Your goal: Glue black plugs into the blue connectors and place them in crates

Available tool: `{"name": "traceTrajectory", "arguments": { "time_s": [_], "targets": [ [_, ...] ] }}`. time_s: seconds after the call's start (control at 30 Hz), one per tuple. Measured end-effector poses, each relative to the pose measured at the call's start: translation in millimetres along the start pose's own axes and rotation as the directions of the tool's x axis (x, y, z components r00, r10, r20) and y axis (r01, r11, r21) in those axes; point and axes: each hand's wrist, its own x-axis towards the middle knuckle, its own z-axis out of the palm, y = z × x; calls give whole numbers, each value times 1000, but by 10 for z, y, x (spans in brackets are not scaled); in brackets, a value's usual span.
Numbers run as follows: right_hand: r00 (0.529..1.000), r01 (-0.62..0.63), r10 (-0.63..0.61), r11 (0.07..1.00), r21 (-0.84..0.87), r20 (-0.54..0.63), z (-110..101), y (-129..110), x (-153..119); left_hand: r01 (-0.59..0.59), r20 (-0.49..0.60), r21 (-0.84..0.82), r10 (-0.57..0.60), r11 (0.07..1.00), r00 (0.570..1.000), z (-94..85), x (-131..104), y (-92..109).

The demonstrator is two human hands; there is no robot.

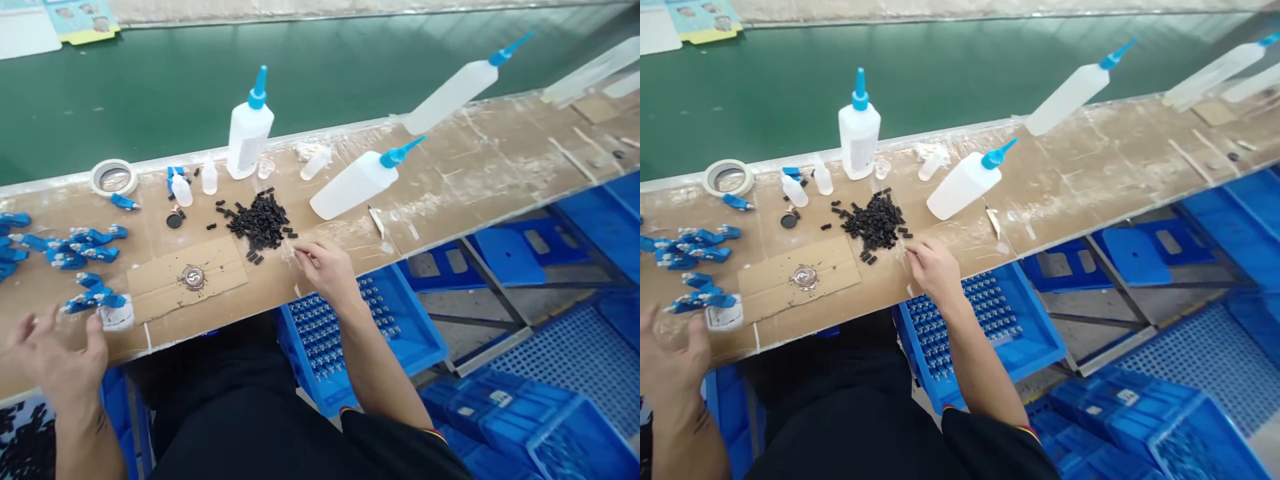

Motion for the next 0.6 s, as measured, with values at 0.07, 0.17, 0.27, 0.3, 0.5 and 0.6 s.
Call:
{"name": "traceTrajectory", "arguments": {
  "time_s": [0.07,0.17,0.27,0.3,0.5,0.6],
  "targets": [
    [987,129,-129,992,15,97,149,-65,115,-56,-36,78,59,995,998,65,-38,-40],
    [950,253,-245,967,-21,194,325,-137,132,-51,-42,79,55,996,998,129,-107,-101],
    [938,288,-263,954,-87,227,447,-179,113,17,-44,70,-14,997,999,141,-115,-181],
    [935,292,-265,952,-88,237,473,-184,112,31,-42,64,-29,997,999,143,-104,-210],
    [975,99,-141,968,232,171,483,-241,33,120,-89,-88,-128,989,988,144,-61,-286],
    [979,-206,150,727,655,142,465,-387,-91,219,-266,-334,-315,917,911,34,-92,-167]
  ]
}}
